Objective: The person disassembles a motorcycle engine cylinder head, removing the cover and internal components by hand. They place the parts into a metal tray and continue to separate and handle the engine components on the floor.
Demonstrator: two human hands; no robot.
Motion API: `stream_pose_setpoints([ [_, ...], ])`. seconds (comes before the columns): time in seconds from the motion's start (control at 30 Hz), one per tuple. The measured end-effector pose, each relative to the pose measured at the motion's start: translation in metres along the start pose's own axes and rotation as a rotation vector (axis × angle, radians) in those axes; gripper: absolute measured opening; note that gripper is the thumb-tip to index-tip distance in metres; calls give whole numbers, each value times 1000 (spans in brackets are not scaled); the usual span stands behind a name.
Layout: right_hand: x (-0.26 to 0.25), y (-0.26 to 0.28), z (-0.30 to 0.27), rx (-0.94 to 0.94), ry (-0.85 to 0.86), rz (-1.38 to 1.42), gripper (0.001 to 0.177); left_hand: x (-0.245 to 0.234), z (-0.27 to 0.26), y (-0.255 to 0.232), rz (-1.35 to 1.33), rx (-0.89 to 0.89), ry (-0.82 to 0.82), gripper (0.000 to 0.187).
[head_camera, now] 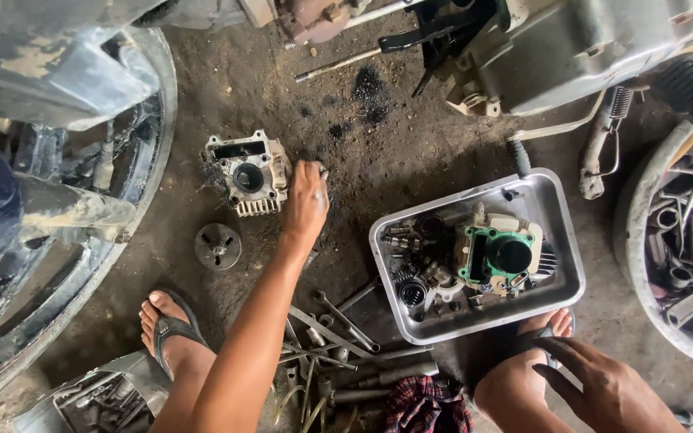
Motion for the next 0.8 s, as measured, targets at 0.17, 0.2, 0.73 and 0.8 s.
stream_pose_setpoints([
  [0.17,-3,4,3,25,36,-51,45,-42,-31,-41,-427,153,-247,13],
  [0.2,-3,2,3,26,36,-51,45,-45,-35,-47,-428,154,-247,13],
  [0.73,-2,6,5,41,82,-74,49,-5,7,-53,-313,-51,-147,14],
  [0.8,-4,5,5,72,101,-80,49,6,7,-54,-323,-95,-102,13],
])
Point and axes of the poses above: each hand's wrist, its own z-axis towards the middle knuckle, its own x-axis out of the palm, y = z × x, the point moved 5 cm from there along z, towards the middle knuckle, and after that the axes turned 12 degrees about z, right-handed, at the moved point
